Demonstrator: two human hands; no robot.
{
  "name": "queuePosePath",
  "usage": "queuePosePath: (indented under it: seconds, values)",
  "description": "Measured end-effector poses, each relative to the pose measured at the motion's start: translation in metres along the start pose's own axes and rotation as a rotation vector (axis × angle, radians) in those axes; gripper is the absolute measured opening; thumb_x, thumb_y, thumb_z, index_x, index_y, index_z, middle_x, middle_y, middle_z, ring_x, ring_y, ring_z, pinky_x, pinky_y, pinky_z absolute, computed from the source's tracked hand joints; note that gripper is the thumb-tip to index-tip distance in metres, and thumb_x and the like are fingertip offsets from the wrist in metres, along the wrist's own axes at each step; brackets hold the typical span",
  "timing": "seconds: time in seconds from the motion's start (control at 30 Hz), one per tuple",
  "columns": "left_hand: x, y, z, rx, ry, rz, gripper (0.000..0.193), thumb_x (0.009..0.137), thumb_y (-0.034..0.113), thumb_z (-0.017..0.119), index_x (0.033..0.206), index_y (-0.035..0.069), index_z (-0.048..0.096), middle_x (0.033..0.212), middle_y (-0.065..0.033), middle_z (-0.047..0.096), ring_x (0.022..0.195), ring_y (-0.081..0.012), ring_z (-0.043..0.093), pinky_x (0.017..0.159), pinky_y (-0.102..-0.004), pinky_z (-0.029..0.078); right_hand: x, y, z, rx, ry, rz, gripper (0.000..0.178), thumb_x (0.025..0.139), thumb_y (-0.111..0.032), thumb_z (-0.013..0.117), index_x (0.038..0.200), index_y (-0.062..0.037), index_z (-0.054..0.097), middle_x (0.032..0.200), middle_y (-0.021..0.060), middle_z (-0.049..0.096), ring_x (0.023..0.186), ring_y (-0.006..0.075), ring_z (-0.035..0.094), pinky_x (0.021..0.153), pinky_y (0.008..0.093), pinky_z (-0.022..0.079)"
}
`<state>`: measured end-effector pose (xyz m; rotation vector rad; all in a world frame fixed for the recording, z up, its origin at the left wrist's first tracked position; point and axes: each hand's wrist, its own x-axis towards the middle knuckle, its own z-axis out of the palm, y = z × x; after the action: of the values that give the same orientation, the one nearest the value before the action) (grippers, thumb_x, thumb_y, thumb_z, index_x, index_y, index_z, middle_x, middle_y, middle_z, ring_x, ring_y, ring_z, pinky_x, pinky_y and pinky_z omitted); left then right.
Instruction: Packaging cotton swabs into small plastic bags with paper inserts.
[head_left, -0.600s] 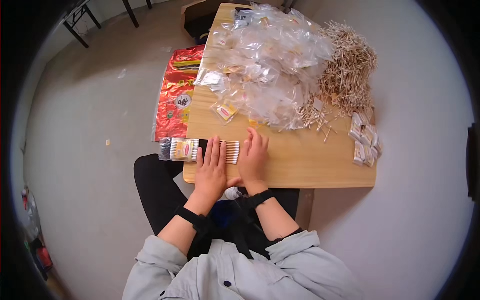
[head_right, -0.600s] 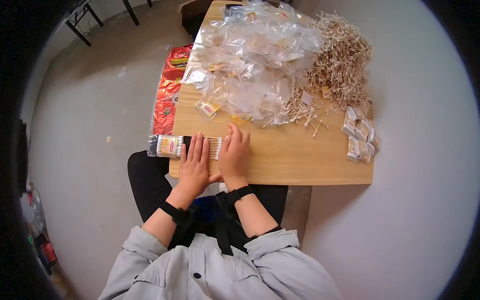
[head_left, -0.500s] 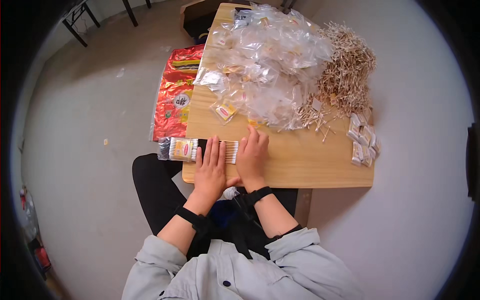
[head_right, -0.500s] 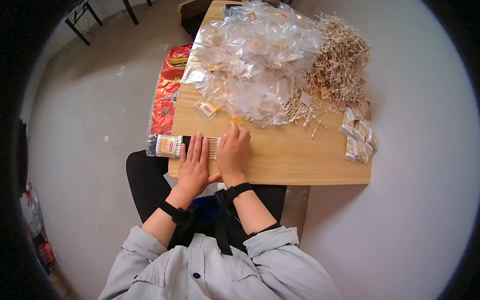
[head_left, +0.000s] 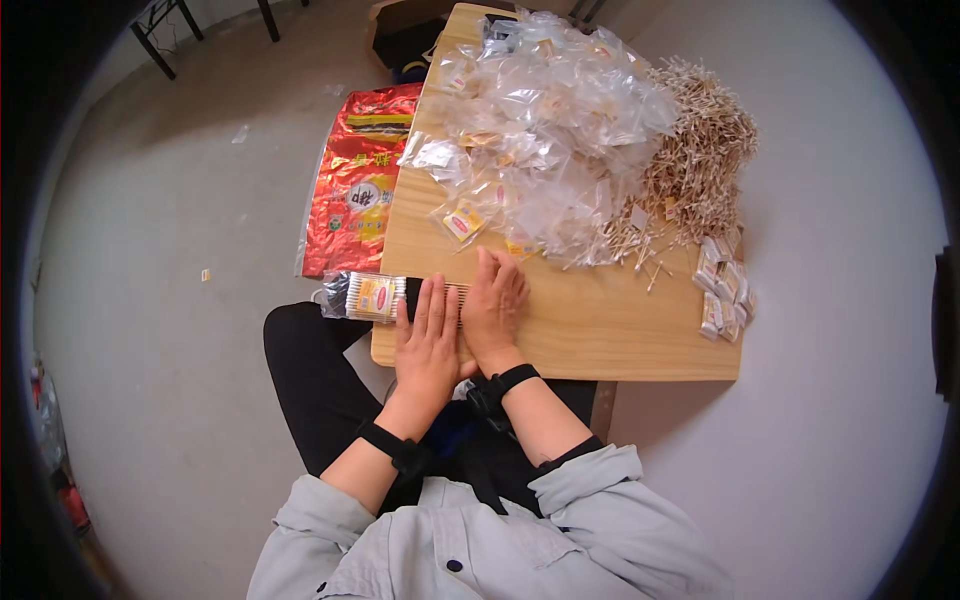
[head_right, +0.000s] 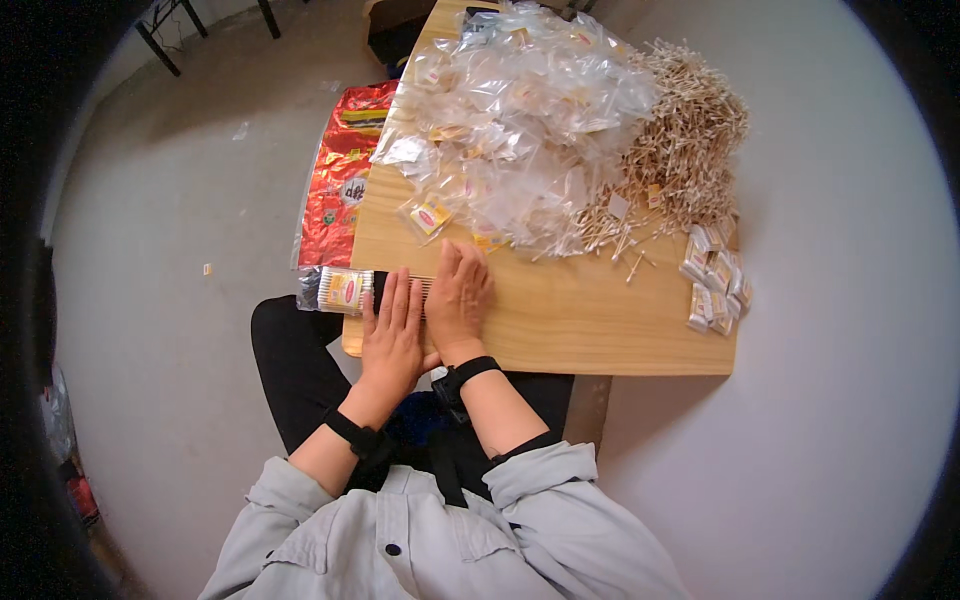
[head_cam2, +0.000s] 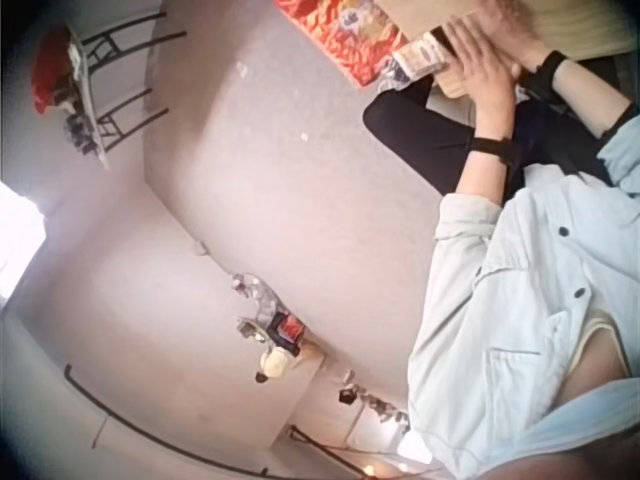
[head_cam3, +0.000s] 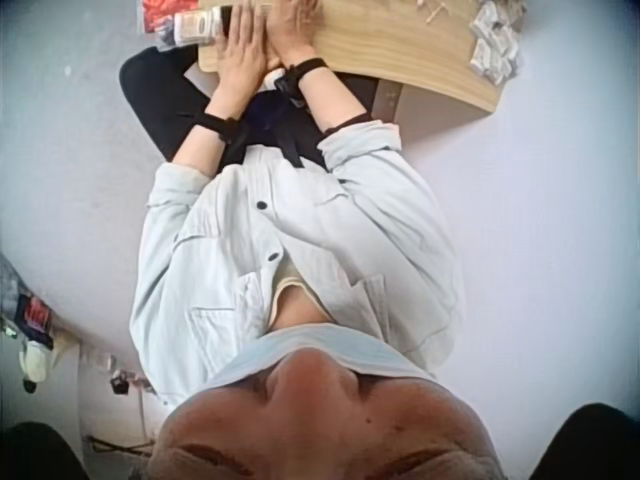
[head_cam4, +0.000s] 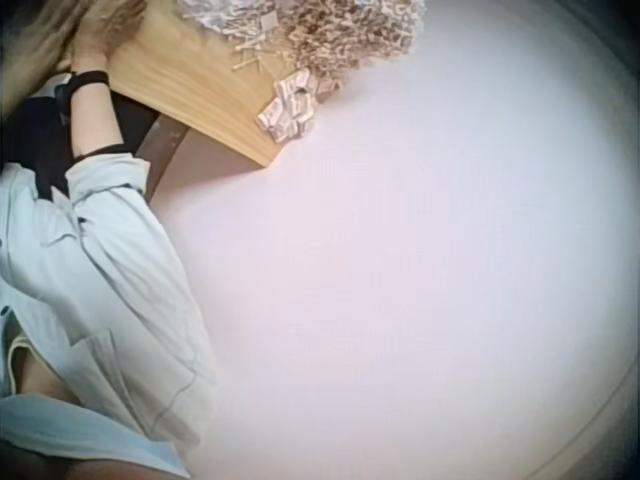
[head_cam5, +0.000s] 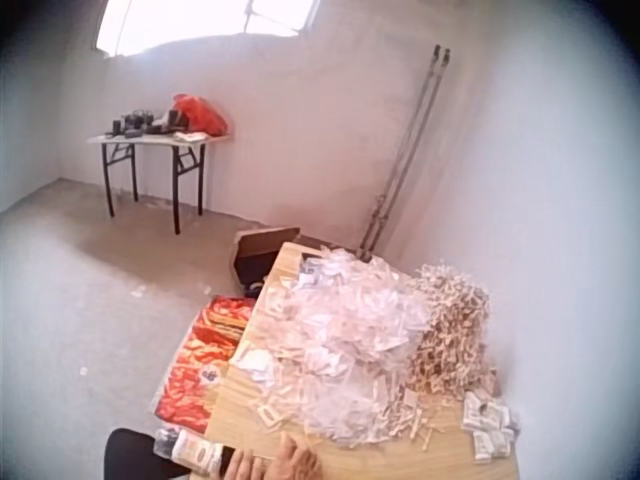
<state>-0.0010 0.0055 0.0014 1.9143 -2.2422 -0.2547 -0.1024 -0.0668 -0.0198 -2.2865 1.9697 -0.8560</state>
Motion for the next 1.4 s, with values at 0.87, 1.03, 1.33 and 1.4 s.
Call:
queuePosePath:
  seconds: [0.87,1.03,1.33,1.4]
  values:
    - [-0.004,-0.139,-0.02,-0.449,0.422,-0.518,0.076,0.086,0.026,0.072,0.144,-0.004,0.033,0.148,-0.0258,0.028,0.139,-0.0402,0.027,0.113,-0.0473,0.025,0.011,-0.009,0.004,0.025,-0.009,0.058,0.04,0.085,-0.005,0.052,0.126,-0.009,0.051,0.117,0.0095,0.046,0.122,0.0281,0.044,0.105,0.0441,0.033]
    - [0.007,-0.069,-0.043,-0.201,0.394,-0.103,0.078,0.081,0.022,0.076,0.144,0.0,0.034,0.15,-0.0221,0.028,0.14,-0.0385,0.026,0.115,-0.0479,0.021,0.011,-0.008,0.002,0.037,-0.01,0.065,0.041,0.085,-0.005,0.053,0.126,-0.0086,0.051,0.117,0.0096,0.046,0.123,0.028,0.043,0.105,0.0446,0.033]
    - [0.004,-0.085,-0.03,-0.186,0.435,-0.238,0.075,0.085,0.021,0.073,0.143,-0.004,0.033,0.151,-0.0226,0.023,0.141,-0.0418,0.022,0.114,-0.0487,0.021,0.01,-0.004,0.001,0.038,-0.049,0.064,0.038,0.085,-0.01,0.05,0.123,-0.0057,0.049,0.119,0.0106,0.048,0.126,0.0275,0.042,0.106,0.0443,0.031]
    - [0.008,-0.081,-0.039,-0.144,0.432,-0.104,0.063,0.084,0.012,0.07,0.138,-0.002,0.041,0.148,-0.0201,0.032,0.14,-0.04,0.027,0.114,-0.0499,0.024,0.009,-0.003,0.002,0.064,-0.022,0.071,0.043,0.085,-0.006,0.05,0.128,-0.0069,0.048,0.12,0.0103,0.045,0.127,0.0273,0.04,0.107,0.0453,0.03]
